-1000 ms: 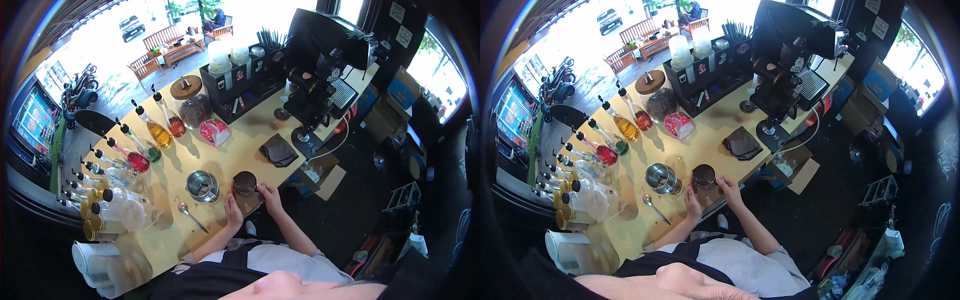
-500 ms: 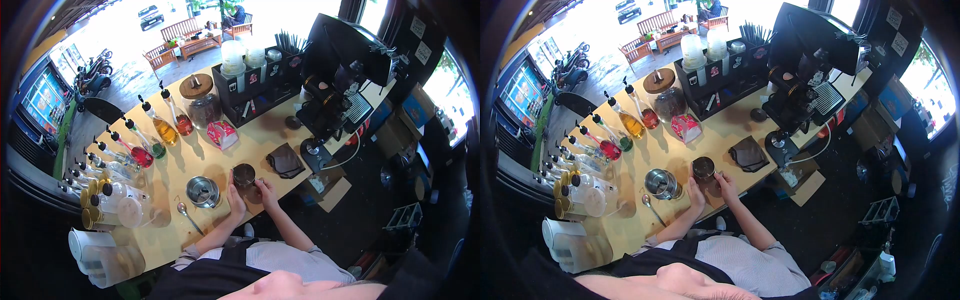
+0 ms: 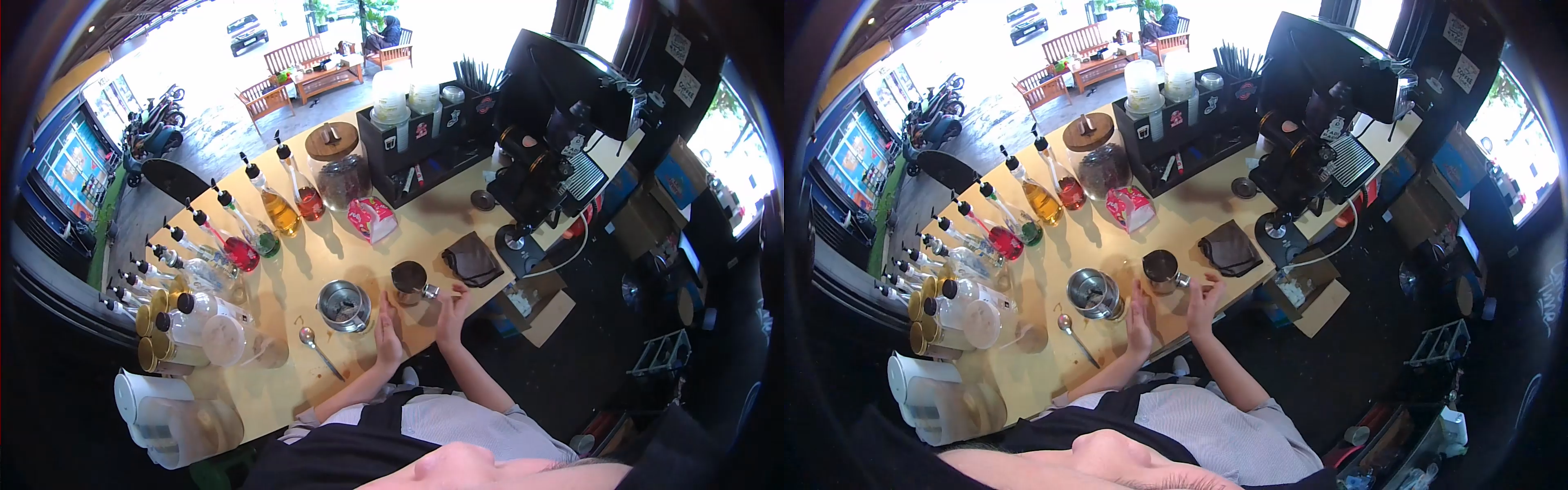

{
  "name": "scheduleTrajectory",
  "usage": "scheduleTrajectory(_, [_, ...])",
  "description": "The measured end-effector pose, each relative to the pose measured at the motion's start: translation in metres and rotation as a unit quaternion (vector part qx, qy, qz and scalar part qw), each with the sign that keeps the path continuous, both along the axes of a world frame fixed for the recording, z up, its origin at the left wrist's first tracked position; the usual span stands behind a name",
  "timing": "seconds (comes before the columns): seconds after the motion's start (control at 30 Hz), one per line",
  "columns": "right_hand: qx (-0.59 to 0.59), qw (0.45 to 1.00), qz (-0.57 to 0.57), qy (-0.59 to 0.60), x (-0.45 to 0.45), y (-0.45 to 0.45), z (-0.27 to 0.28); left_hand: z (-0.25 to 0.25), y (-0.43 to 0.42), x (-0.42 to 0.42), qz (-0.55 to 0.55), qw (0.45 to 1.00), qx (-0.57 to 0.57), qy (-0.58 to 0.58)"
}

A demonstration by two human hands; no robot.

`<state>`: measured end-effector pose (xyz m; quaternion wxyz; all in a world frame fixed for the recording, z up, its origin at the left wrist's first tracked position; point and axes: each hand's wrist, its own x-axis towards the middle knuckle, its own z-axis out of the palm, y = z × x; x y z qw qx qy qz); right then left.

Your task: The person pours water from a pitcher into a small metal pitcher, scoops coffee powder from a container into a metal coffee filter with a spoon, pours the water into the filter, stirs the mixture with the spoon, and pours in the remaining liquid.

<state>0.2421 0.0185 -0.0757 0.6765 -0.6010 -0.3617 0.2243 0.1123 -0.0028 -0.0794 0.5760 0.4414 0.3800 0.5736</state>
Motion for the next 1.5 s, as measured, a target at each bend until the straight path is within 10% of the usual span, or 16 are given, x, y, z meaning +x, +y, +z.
scheduleTrajectory(0.07, [0.043, 0.992, 0.002, 0.117, -0.003, -0.013, 0.004, -0.005, -0.017, -0.012, -0.02, 0.999, -0.035, -0.011])
scheduleTrajectory(0.43, [0.339, 0.936, 0.093, -0.032, -0.128, -0.069, 0.091, 0.029, -0.089, -0.12, -0.034, 0.998, 0.008, 0.045])
scheduleTrajectory(0.8, [0.196, 0.859, 0.385, -0.274, -0.267, -0.044, 0.144, 0.006, -0.123, -0.267, 0.365, 0.896, 0.029, 0.252])
scheduleTrajectory(1.27, [0.098, 0.8, 0.36, -0.47, -0.305, -0.065, 0.186, 0.086, -0.087, -0.276, 0.321, 0.839, 0.123, 0.422])
scheduleTrajectory(1.37, [0.12, 0.791, 0.363, -0.477, -0.3, -0.07, 0.187, 0.092, -0.092, -0.285, 0.249, 0.945, 0.028, 0.212])
scheduleTrajectory(1.5, [0.137, 0.768, 0.404, -0.477, -0.29, -0.069, 0.196, 0.063, -0.093, -0.305, 0.181, 0.892, 0.043, 0.412])
